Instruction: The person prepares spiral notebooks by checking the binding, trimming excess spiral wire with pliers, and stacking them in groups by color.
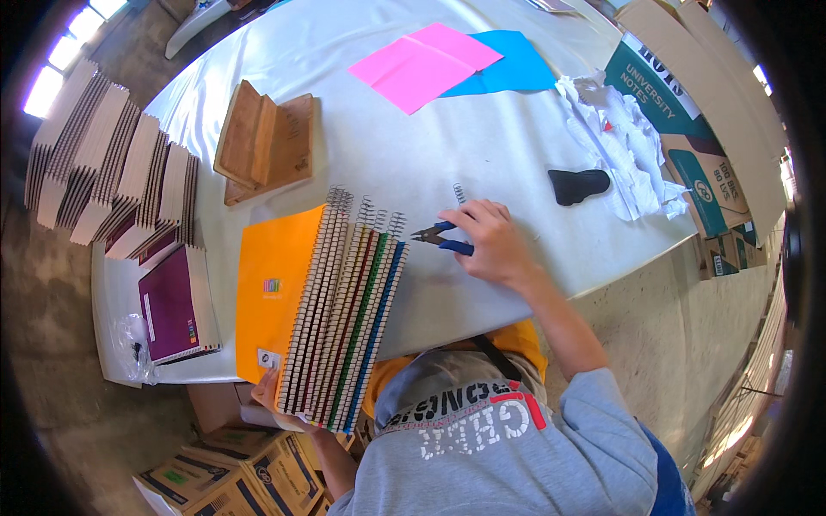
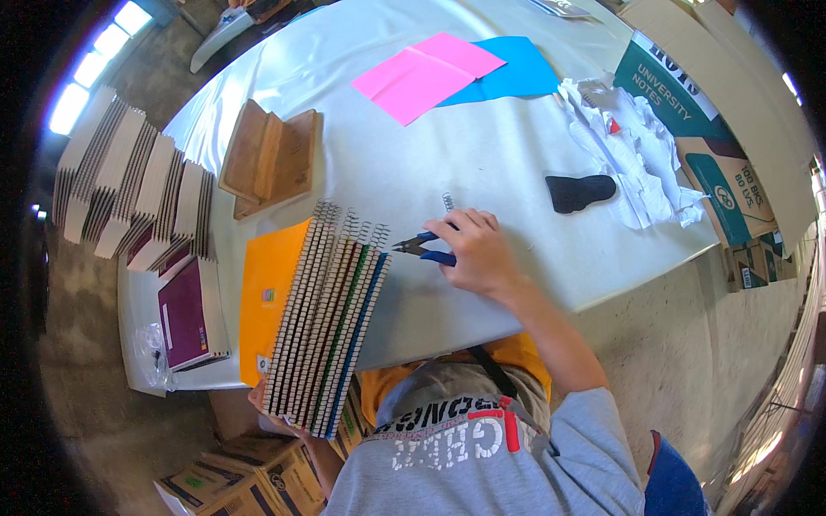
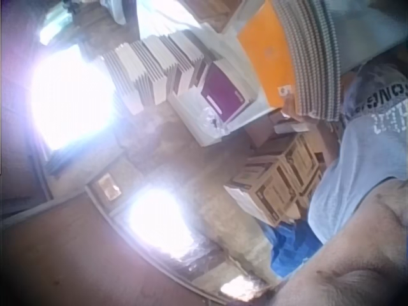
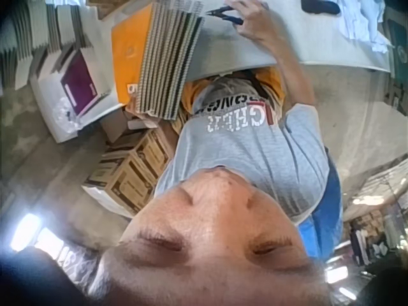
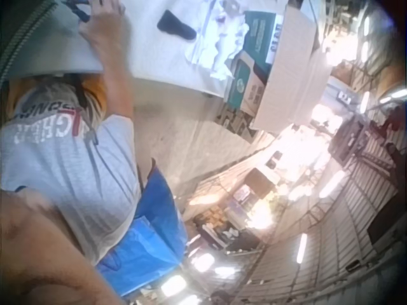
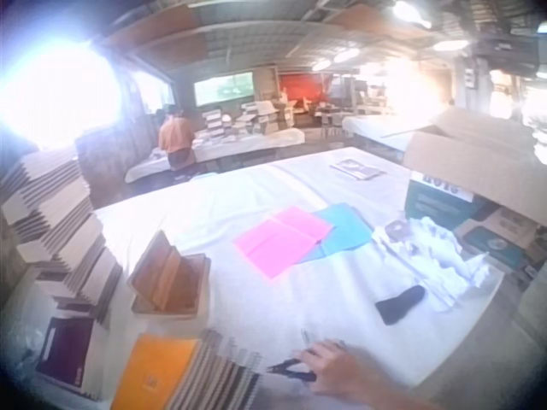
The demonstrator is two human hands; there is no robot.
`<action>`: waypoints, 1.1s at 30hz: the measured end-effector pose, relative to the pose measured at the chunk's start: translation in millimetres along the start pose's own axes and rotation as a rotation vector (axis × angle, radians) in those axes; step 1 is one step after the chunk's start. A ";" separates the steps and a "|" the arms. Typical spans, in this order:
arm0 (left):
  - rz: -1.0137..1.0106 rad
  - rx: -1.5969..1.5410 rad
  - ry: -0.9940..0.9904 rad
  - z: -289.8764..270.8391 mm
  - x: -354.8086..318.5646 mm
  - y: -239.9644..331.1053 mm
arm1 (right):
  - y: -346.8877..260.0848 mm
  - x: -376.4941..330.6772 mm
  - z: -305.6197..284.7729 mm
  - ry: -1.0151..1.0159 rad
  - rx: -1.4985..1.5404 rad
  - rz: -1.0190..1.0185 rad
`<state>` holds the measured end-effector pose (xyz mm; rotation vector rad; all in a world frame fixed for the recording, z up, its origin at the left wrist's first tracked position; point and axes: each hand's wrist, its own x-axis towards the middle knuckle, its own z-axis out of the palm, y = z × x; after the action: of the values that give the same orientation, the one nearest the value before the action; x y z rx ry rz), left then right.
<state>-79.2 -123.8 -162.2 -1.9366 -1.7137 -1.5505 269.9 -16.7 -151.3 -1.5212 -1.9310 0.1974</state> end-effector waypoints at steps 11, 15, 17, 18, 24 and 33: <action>0.000 0.008 -0.010 -0.7 1.5 0.0 | -7.8 12.4 7.7 -0.135 0.065 -0.035; -0.013 0.005 -0.020 0.0 2.7 2.2 | 3.2 11.0 13.6 -0.074 0.044 -0.119; -0.018 0.003 -0.028 0.8 3.4 3.8 | 8.6 9.1 16.2 -0.116 -0.016 -0.104; -0.023 0.002 -0.033 1.5 3.6 4.4 | 8.1 9.2 15.6 -0.117 -0.014 -0.106; -0.032 0.021 -0.031 2.8 5.3 9.7 | 5.0 6.4 8.2 -0.216 0.006 0.031; 0.018 -0.026 -0.003 4.7 -1.5 -1.0 | -4.2 11.4 10.5 -0.083 -0.001 -0.040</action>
<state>-77.0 -121.3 -166.0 -1.9618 -1.6803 -1.5729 259.3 -4.8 -152.7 -1.4948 -2.0250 0.2463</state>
